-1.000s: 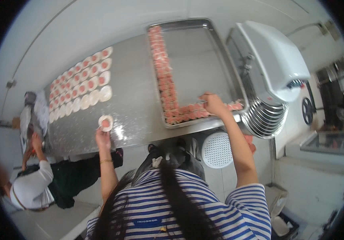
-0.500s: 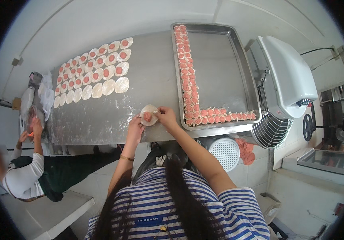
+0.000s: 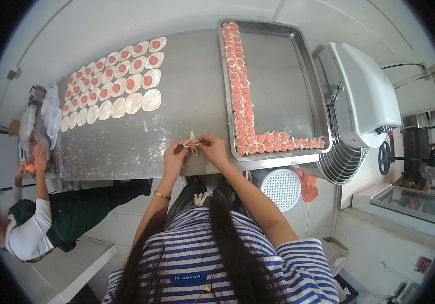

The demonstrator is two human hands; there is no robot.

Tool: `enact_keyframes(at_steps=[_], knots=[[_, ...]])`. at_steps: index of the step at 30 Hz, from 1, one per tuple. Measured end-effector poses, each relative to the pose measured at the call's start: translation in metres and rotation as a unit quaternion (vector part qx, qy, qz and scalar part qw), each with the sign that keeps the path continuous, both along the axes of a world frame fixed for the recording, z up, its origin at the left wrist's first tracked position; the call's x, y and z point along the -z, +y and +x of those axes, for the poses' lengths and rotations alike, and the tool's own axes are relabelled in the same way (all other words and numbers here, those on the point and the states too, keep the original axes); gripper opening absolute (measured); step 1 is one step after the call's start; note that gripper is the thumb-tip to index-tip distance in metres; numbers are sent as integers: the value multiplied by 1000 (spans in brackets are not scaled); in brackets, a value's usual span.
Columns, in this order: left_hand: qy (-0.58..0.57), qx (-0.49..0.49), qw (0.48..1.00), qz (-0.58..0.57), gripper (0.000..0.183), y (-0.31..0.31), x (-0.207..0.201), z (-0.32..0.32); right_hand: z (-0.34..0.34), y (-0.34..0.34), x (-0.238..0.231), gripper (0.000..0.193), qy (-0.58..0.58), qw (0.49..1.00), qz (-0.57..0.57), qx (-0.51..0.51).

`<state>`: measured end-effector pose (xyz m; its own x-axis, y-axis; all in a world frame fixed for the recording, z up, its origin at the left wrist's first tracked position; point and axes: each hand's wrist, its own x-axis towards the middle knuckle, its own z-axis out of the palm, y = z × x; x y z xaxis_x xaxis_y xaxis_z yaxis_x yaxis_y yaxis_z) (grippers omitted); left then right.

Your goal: The person folds small round dough wrappers around pink filling to form dumplings and places them in neat rows on a metal tray. Another person works across the table, also preparing dumplings. The camera wearer repeatedly picks up a wrapper, folds it, and arranges the finished dumplings on the tray.

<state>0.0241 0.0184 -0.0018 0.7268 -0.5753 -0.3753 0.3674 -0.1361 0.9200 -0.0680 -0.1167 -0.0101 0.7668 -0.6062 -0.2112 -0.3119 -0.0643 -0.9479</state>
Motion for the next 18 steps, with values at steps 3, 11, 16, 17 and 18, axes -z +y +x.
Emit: enact_keyframes(at_steps=[3,11,16,17,18], knots=[[-50,-3,999,-12,14,2,5,3,0,-9,-5,23,-33,992,124,4],[-25,2,997,-70,17,0,-36,-3,-5,-13,-27,27,-101,979,174,-38],[15,-4,995,-95,22,5,-46,-4,-3,-23,-26,30,-40,993,76,-85],[6,15,996,-86,21,7,-37,-1,-2,-23,-24,29,-35,994,58,-82],[-3,34,996,-78,20,8,-31,0,-2,-22,-26,29,-30,996,39,-80]])
